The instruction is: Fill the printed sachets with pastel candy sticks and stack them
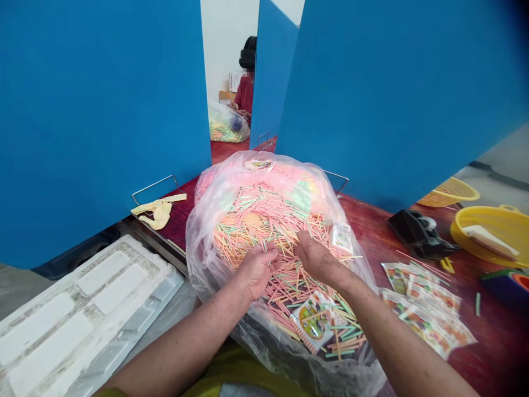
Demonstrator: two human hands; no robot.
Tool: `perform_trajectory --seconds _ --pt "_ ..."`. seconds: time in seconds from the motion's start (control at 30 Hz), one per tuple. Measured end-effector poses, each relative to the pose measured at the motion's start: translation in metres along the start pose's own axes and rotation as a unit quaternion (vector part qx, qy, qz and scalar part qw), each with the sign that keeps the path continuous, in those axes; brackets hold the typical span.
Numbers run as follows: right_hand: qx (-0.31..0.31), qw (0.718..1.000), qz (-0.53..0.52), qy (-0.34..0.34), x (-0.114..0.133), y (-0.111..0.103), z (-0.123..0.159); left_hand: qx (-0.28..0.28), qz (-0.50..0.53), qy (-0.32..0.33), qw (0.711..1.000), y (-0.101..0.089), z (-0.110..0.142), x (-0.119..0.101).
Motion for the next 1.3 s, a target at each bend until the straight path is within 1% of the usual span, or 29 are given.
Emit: perform_trajectory --seconds 0.07,0.13,0.17,0.23,0.27,0.33,0.4,0.5,0.57,0.63,0.7,0.77,0.83,0.87,0.93,1.03,1.1,1.2,1.3 --pt "0.011 0.992 -0.128 0.013 0.005 0.002 0.001 0.060 0.032 0.002 0.998 0.011 -0.004 0.007" --pt "0.018 0.976 -0.218 -0.008 0.015 0.007 0.002 0.089 0.045 0.014 0.995 0.018 -0.009 0.015" --pt "0.021 0.970 -0.243 -0.024 0.020 0.010 0.002 0.086 0.045 0.023 0.995 0.020 -0.012 0.018" --pt "0.021 0.962 -0.268 -0.054 0.029 0.014 0.001 0.053 0.044 0.042 0.997 0.019 -0.018 0.024" --pt "0.020 0.960 -0.272 -0.060 0.032 0.016 0.001 0.033 0.047 0.054 0.997 0.018 -0.021 0.024" --pt "0.017 0.961 -0.272 -0.052 0.035 0.018 0.001 -0.003 0.057 0.075 0.996 0.015 -0.027 0.021" --pt "0.010 0.963 -0.269 -0.034 0.033 0.017 0.003 -0.019 0.070 0.075 0.995 0.011 -0.030 0.013" --pt "-0.020 0.960 -0.277 -0.011 0.023 0.010 0.006 -0.001 0.085 0.050 0.995 0.004 -0.032 -0.001" --pt "-0.056 0.958 -0.280 0.005 0.016 0.002 0.006 0.013 0.076 0.009 0.997 -0.001 -0.029 -0.005" --pt "-0.071 0.962 -0.262 0.017 0.014 -0.008 0.003 0.027 0.068 -0.048 0.996 -0.005 -0.025 -0.004" --pt "-0.044 0.973 -0.226 0.013 0.018 -0.016 -0.002 0.057 0.078 -0.096 0.991 -0.005 -0.022 0.002" --pt "0.002 0.981 -0.194 0.010 0.027 -0.022 -0.008 0.081 0.095 -0.110 0.986 -0.004 -0.020 0.007" --pt "0.022 0.984 -0.176 0.017 0.035 -0.025 -0.014 0.088 0.104 -0.104 0.985 -0.002 -0.020 0.009" --pt "0.016 0.985 -0.171 0.023 0.038 -0.027 -0.016 0.089 0.107 -0.098 0.985 -0.001 -0.020 0.009" --pt "-0.020 0.985 -0.166 0.031 0.040 -0.027 -0.020 0.093 0.118 -0.092 0.984 -0.001 -0.021 0.008" --pt "-0.093 0.979 -0.174 0.044 0.033 -0.023 -0.023 0.085 0.140 -0.102 0.981 -0.002 -0.022 0.005" --pt "-0.114 0.976 -0.180 0.053 0.026 -0.018 -0.023 0.075 0.146 -0.101 0.981 -0.003 -0.023 0.005" --pt "-0.093 0.978 -0.179 0.043 0.025 -0.009 -0.022 0.071 0.140 -0.079 0.984 -0.003 -0.026 0.008" --pt "-0.079 0.981 -0.177 0.025 0.034 -0.007 -0.018 0.061 0.075 -0.032 0.995 -0.001 -0.030 0.011"
Point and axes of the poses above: each hand's wrist, its own z-axis away from the middle knuckle, its own y-axis out of the palm, x = y × z, the point moved 2 cm from there along -z, towards the middle knuckle, and after that the axes turned 6 degrees about z, right-handed, at the moved point
